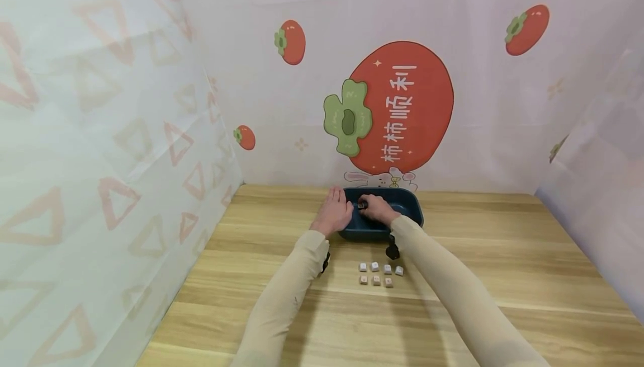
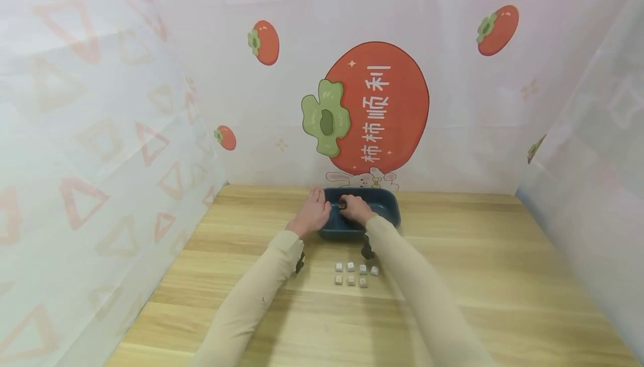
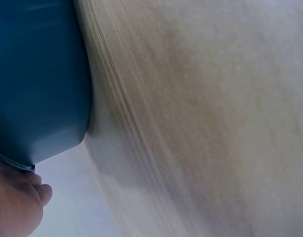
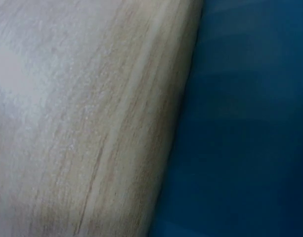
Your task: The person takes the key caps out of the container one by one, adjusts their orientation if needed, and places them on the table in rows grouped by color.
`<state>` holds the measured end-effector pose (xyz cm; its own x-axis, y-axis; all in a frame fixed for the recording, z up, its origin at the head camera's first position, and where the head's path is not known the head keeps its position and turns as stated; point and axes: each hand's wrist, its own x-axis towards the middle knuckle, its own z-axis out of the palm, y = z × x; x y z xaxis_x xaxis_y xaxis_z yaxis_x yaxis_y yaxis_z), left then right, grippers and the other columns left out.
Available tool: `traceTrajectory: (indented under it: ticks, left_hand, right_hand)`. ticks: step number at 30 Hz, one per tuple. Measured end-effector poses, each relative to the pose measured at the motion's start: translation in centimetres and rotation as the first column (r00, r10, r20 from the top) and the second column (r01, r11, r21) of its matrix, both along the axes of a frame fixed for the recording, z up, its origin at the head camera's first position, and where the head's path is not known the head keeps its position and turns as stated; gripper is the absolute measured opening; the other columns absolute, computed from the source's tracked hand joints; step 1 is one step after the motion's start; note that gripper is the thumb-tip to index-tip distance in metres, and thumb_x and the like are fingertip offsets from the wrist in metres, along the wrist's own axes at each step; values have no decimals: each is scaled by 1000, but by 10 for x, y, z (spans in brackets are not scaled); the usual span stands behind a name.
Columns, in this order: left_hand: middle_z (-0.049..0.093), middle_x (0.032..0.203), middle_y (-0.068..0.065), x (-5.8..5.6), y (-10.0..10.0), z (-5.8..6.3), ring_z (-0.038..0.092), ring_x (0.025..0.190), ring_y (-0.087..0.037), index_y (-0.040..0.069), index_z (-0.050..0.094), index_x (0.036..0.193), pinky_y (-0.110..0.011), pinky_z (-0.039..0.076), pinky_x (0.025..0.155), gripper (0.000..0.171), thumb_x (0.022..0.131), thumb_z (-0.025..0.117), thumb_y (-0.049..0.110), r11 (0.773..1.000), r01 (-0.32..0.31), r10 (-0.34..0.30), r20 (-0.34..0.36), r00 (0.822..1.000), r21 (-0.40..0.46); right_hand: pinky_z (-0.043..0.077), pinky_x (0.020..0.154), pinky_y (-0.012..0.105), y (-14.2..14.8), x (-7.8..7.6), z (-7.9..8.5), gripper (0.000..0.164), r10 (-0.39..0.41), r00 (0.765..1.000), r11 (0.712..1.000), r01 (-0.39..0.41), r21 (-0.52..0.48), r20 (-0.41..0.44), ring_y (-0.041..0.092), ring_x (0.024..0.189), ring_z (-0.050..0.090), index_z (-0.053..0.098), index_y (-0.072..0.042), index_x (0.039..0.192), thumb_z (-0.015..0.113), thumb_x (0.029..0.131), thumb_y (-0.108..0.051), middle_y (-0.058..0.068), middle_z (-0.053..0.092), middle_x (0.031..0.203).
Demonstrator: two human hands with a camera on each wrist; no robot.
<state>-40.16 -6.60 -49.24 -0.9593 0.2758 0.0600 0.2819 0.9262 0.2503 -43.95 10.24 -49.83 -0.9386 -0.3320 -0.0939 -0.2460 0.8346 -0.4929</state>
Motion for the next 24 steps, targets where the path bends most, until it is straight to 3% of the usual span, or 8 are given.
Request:
traceTrajectory:
  ticks: [5,11,17,24]
  left_hand:
    - [15,164,-20,0,1,-3,10,154,-31,-3,18,155,-41,13,125,62,106,20,35,1000,-6,6,12,1000,26]
    - [15,164,-20,1,2,1,10,154,-31,-4,18,155,-39,12,126,65,105,15,38,1000,-9,9,19,1000,11]
    - [15,163,-21,1,2,3,9,154,-31,-5,18,154,-40,13,126,62,106,21,34,1000,-9,9,25,1000,14]
    - [16,163,-21,2,3,3,10,154,-31,-5,19,154,-39,13,126,62,106,22,34,1000,-14,14,22,1000,14]
  right_hand:
    - [52,79,40,1,3,1,24,-1,1000,1000,1,3,-18,26,81,59,66,-7,115,62,94,-19,13,66,103]
    - [52,77,38,1,6,6,27,-11,1000,999,12,30,-20,24,78,59,67,-5,116,60,95,-20,13,67,102]
    - [53,70,36,3,10,13,24,-15,999,1000,15,13,-38,23,71,60,70,-1,107,59,94,-17,13,68,90]
    - [54,84,40,11,16,19,32,8,1000,1000,-9,-13,-29,24,84,59,65,-4,122,56,94,-15,14,66,110]
